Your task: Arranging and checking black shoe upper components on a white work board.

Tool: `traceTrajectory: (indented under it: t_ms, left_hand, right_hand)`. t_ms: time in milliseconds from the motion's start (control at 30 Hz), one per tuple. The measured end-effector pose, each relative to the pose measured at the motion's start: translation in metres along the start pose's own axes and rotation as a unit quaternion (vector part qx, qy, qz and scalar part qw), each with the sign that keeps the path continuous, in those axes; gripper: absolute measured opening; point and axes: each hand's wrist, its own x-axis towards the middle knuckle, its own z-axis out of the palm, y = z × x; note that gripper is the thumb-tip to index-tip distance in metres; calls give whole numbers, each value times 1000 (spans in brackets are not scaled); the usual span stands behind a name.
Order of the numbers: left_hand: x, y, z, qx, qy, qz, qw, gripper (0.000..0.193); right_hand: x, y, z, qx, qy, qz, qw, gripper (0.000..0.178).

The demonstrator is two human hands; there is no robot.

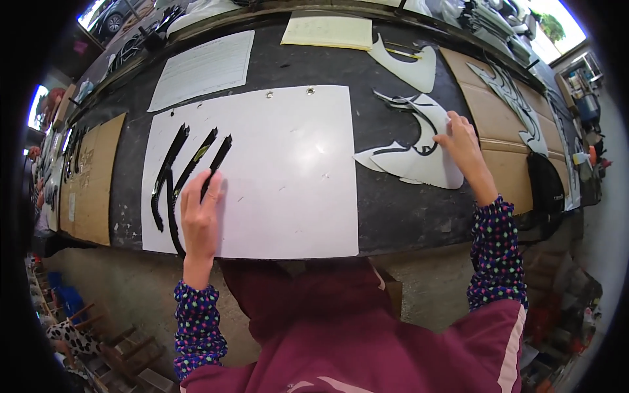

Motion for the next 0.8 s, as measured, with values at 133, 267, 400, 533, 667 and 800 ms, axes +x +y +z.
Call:
traceTrajectory:
  t_ms: [133, 267, 400, 533, 667, 800]
  left_hand:
    - [3, -7, 4, 34, -42, -28, 998, 42]
    - [0, -11, 10, 43, -26, -12, 999, 42]
    - [4, 2, 2, -73, -18, 9, 997, 42]
    - [-6, 16, 2, -78, -15, 104, 991, 42]
    - [-19, 5, -1, -49, -22, 117, 992, 41]
    - [-29, -4, -7, -26, -21, 124, 992, 31]
  right_hand:
    - [18, 7, -10, 49, -57, 63, 995, 54]
    - [25, -11, -28, 81, -121, 88, 985, 42]
    - [39, -26, -82, 318, -214, 25, 923, 38]
    - [34, -114, -140, 366, -94, -206, 903, 36]
    - [14, -181, -85, 212, -91, -382, 895, 44]
    - [-3, -196, 2, 101, -210, -528, 816, 52]
